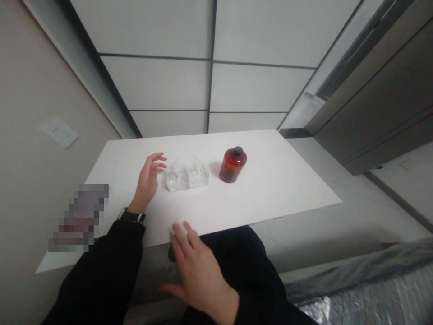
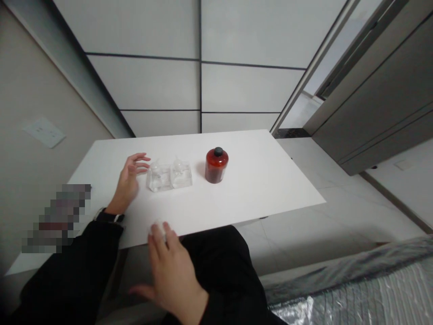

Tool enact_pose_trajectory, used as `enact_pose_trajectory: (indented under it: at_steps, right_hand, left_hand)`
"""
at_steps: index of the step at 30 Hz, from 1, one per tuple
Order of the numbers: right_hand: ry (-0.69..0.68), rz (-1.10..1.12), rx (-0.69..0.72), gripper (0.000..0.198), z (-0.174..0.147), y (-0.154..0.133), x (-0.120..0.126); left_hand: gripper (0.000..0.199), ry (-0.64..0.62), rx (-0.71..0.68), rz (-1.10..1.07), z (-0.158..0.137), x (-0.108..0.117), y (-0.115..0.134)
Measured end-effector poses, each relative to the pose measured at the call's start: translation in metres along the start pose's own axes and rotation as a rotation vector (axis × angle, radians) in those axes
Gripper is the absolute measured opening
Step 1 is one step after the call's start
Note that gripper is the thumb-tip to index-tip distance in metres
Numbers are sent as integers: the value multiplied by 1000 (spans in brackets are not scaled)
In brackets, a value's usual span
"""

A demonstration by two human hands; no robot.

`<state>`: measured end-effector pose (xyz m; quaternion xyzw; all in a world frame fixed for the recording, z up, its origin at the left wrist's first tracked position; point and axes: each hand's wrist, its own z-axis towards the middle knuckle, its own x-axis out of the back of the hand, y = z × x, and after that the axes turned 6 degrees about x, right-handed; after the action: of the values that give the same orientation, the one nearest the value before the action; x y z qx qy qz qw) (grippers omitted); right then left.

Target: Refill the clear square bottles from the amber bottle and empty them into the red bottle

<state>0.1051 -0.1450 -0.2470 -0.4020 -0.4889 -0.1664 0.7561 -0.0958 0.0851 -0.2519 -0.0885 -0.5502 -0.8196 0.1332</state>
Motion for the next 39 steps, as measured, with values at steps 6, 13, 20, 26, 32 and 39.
enact_pose_trajectory:
  at_steps: [6,13,20,26,32,39]
  right_hand:
    - [39,28,-31,88,-5,38,23]
    - [280,-175,-482,72,-38,137,70]
    - [147,-85,-267,79,19,67,32]
    - [62,-26,-149,83,52,44,23]
    - [131,-37,-118,57,48,71,33]
    - [169,-43,-117,49,53,86,33]
  left_hand:
    - [75,11,9,-1,0,0,0]
    - [75,16,30,1,2,-2,0]
    - [86,-113,-55,63,-1,-1,5]
    - [104,-221,-150,213,-9,-12,18]
    - [110,-234,-123,227,-11,-22,14]
    - [109,-219,-153,212,-5,-24,10]
